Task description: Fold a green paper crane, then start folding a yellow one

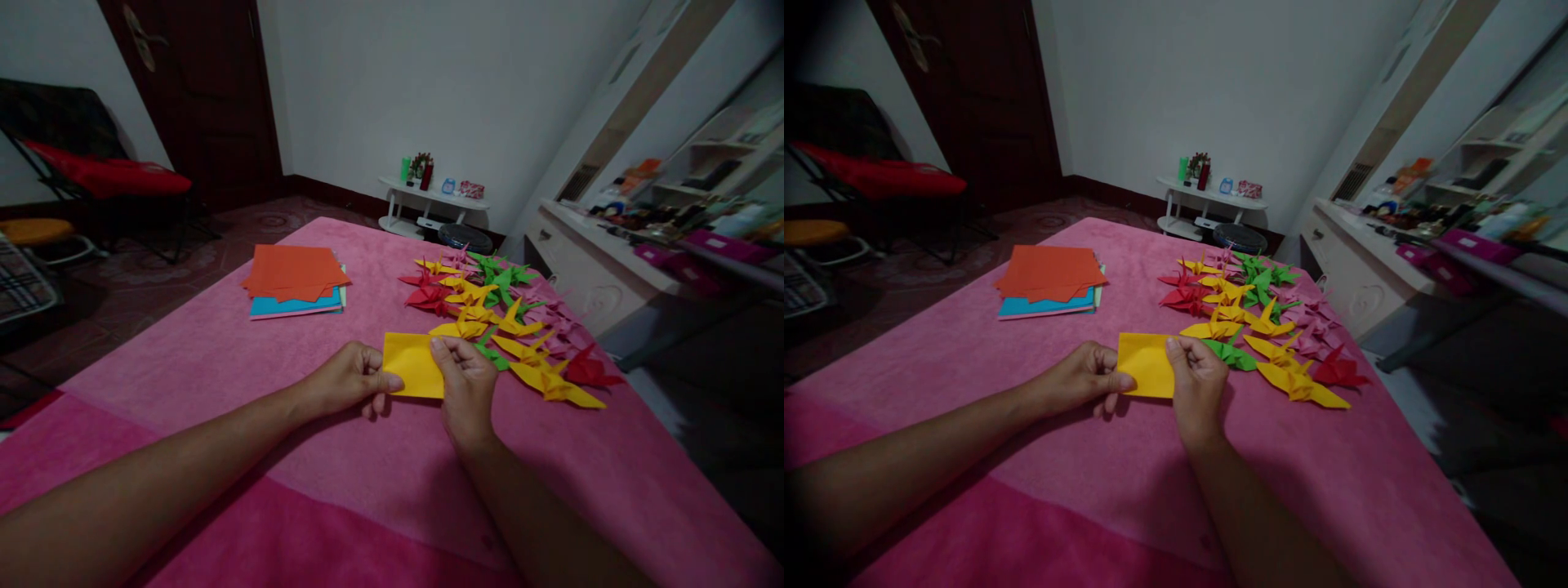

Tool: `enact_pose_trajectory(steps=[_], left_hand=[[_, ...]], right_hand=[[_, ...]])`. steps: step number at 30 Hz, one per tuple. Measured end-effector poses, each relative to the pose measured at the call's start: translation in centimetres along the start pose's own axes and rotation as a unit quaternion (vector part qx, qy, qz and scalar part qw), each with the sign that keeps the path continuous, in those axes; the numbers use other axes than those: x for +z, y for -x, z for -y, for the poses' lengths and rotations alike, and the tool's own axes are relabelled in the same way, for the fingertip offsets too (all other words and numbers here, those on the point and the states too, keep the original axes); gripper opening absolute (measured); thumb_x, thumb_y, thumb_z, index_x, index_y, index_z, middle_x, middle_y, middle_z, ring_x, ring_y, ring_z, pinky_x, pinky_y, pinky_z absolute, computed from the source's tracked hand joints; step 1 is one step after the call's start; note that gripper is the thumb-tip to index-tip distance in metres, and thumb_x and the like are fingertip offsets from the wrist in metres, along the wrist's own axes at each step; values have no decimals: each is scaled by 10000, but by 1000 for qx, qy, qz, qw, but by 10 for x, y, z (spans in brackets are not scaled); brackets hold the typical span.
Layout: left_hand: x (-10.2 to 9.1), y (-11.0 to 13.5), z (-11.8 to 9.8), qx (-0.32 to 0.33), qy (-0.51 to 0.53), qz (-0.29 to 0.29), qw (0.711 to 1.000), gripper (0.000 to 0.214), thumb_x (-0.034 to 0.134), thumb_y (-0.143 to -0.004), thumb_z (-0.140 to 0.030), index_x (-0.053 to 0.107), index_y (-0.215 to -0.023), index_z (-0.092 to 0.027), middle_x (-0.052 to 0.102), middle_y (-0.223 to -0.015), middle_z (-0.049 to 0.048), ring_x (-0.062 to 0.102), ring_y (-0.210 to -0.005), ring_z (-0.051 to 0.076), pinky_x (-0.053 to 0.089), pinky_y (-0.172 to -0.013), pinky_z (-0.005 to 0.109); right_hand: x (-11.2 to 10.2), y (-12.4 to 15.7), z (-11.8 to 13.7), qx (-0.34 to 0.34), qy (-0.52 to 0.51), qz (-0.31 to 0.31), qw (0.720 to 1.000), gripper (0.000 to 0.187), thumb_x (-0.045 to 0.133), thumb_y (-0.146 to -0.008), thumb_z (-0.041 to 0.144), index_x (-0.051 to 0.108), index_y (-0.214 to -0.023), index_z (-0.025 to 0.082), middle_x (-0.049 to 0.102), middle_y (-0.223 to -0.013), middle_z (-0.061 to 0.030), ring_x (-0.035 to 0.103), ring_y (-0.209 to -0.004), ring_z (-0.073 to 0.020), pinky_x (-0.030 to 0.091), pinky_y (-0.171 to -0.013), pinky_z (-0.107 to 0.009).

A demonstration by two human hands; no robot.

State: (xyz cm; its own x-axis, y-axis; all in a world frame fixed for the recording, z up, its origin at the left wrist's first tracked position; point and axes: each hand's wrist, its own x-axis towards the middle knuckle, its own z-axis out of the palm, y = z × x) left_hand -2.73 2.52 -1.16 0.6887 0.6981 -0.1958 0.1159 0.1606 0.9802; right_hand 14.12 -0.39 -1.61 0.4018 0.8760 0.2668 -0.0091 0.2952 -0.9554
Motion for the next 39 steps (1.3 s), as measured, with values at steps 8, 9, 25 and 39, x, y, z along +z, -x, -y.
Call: enact_pose_trajectory(steps=[8, 9, 25, 39], left_hand=[[-10, 1, -5, 48, -24, -46, 997, 337, 761, -670, -412, 626, -672, -104, 563, -473, -20, 461, -378, 55, 309, -378, 161], [-12, 1, -7, 49, -23, -44, 998, 330, 764, -670, -400, 623, -657, -102, 569, -472, -15, 464, -374, 55, 310, -376, 161], [8, -3, -5, 119, 139, -159, 970, 284, 706, -758, -356, 641, -760, -80, 674, -604, 54, 620, -509, 116, 426, -457, 172], [-4, -2, -5, 70, -2, -186, 980, 429, 659, -725, -508, 538, -555, -133, 492, -400, -31, 391, -338, 56, 274, -372, 177]], right_hand=[[0, 0, 4, 63, -3, 81, 995, 222, 721, -728, 364, 635, -681, 165, 566, -601, 20, 516, -522, -114, 426, -485, -225], [0, 1, 5, 73, -13, 94, 993, 232, 719, -730, 374, 628, -679, 167, 569, -606, 19, 518, -523, -114, 426, -486, -223], [14, 10, 10, 98, 10, 226, 969, 257, 647, -800, 397, 588, -764, 149, 584, -602, 18, 455, -464, -70, 325, -426, -191], [1, 3, 0, 97, 12, 173, 980, 239, 637, -781, 314, 621, -610, 148, 518, -476, 41, 392, -392, -54, 257, -392, -191]])
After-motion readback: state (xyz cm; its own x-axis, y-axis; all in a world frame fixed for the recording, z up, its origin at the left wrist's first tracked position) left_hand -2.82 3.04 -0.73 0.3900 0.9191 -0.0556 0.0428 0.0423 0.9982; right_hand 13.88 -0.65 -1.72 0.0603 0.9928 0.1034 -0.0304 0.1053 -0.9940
